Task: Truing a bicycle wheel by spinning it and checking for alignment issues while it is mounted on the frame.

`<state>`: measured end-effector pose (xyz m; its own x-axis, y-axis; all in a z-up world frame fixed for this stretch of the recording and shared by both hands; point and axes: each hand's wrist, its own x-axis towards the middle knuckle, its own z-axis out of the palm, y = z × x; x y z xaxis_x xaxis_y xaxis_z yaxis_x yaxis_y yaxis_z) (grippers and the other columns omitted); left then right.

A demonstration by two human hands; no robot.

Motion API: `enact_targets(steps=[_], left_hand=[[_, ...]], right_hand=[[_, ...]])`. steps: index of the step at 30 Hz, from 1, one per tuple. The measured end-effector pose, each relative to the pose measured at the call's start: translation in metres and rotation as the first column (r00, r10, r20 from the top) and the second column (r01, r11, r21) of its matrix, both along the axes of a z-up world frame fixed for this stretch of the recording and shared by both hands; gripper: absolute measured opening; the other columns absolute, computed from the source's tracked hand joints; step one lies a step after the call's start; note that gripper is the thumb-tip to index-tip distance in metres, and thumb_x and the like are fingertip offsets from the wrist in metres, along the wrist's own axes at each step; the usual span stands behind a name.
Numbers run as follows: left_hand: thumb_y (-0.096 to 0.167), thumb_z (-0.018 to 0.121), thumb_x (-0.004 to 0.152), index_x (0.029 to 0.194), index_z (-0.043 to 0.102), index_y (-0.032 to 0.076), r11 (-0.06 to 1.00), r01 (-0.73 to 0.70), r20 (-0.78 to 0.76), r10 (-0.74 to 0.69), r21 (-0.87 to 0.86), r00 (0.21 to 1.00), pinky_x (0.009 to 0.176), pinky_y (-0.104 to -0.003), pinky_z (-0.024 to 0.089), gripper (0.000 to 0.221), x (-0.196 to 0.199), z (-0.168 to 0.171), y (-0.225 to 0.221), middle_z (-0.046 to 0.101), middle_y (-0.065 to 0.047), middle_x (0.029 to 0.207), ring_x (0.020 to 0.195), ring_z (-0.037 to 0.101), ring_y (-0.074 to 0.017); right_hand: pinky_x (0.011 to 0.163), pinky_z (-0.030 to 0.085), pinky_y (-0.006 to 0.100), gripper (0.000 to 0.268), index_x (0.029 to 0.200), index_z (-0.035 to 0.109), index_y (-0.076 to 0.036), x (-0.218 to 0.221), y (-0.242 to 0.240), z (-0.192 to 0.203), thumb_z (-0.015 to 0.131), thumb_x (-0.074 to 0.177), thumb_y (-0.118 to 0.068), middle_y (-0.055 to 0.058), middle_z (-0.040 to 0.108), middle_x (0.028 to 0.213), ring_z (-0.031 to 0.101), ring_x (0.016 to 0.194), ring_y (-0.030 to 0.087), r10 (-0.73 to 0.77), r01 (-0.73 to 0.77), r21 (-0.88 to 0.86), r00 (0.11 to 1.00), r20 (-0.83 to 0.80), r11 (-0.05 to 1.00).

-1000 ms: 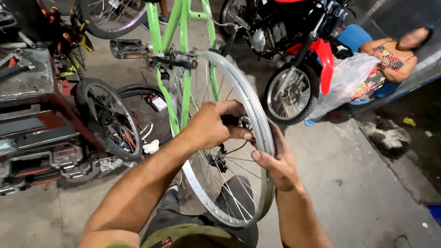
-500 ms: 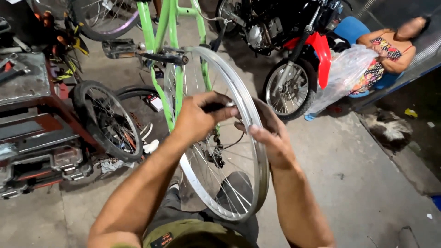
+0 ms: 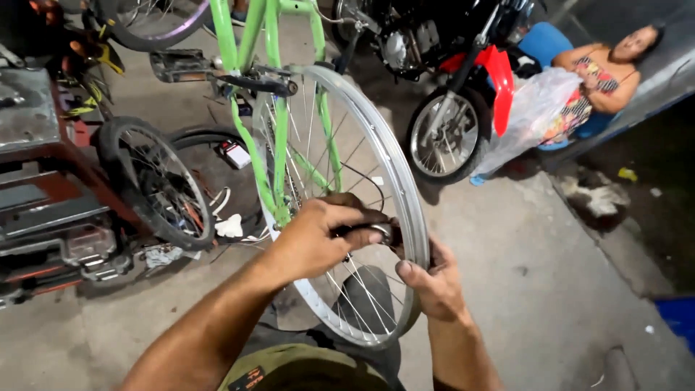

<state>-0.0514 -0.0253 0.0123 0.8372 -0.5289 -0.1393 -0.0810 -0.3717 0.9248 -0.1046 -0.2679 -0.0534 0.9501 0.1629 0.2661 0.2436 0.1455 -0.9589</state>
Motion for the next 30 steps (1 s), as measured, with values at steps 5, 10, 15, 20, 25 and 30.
enact_targets(steps=[5,10,15,20,25,30], left_hand=[[0.041,0.067,0.094,0.13,0.075,0.021,0.998,-0.048,0.07,0.052,-0.051,0.996,0.098,-0.044,0.058,0.042,0.005,0.007,-0.008,0.077,-0.002,0.13,0.118,0.073,-0.0213],[0.04,0.075,0.085,0.132,0.074,0.025,0.987,-0.129,-0.133,0.117,-0.09,0.984,0.103,-0.036,0.058,0.049,0.007,0.02,-0.013,0.073,0.003,0.142,0.129,0.068,-0.016],[0.039,0.082,0.08,0.142,0.063,0.02,0.991,-0.122,-0.11,0.126,0.048,0.986,0.123,-0.049,0.039,0.068,0.0,0.028,-0.016,0.055,-0.003,0.159,0.151,0.048,-0.0229],[0.028,0.077,0.091,0.137,0.066,0.017,0.99,-0.106,0.16,0.09,0.095,0.983,0.105,-0.044,0.059,0.049,0.003,0.012,-0.026,0.066,-0.009,0.139,0.125,0.066,-0.0268],[0.025,0.08,0.091,0.112,0.069,0.017,0.961,-0.195,0.504,0.072,0.195,0.861,0.078,-0.034,0.063,0.025,0.013,-0.034,-0.049,0.072,-0.003,0.099,0.087,0.07,-0.0173],[0.028,0.073,0.092,0.079,0.059,0.013,0.899,-0.228,0.849,0.43,-0.374,0.306,0.045,-0.028,0.04,0.025,0.019,-0.064,-0.06,0.056,-0.001,0.071,0.059,0.047,-0.0124]], right_hand=[[0.065,0.045,0.021,0.043,0.116,0.071,0.003,0.009,-0.011,-0.004,0.085,0.086,-0.026,0.0,0.064,0.085,0.053,0.073,0.008,-0.055,0.05,-0.079,0.996,-0.063,0.996],[0.067,0.054,0.023,0.041,0.121,0.071,-0.001,0.01,-0.009,-0.001,0.084,0.089,-0.024,0.002,0.068,0.09,0.059,0.076,0.011,0.021,-0.024,-0.049,0.998,-0.057,0.999],[0.105,0.055,0.037,0.074,0.139,0.061,0.004,0.007,0.016,0.035,0.083,0.082,-0.037,0.016,0.073,0.128,0.069,0.118,0.026,-0.068,0.073,-0.201,0.997,0.029,0.977],[0.062,0.05,0.027,0.065,0.134,0.061,-0.001,0.01,0.016,0.037,0.081,0.084,-0.038,0.006,0.068,0.095,0.054,0.071,0.012,-0.049,0.056,-0.209,0.998,0.035,0.976],[0.092,0.063,0.035,0.08,0.14,0.064,-0.003,0.005,0.022,0.044,0.085,0.068,-0.029,0.013,0.084,0.112,0.077,0.102,0.023,-0.28,0.247,-0.235,0.953,-0.118,0.94],[0.067,0.062,0.026,0.098,0.148,0.063,-0.006,-0.007,0.013,0.024,0.096,0.057,-0.021,0.015,0.088,0.108,0.079,0.085,0.017,-0.44,0.388,-0.29,0.887,-0.14,0.875]])
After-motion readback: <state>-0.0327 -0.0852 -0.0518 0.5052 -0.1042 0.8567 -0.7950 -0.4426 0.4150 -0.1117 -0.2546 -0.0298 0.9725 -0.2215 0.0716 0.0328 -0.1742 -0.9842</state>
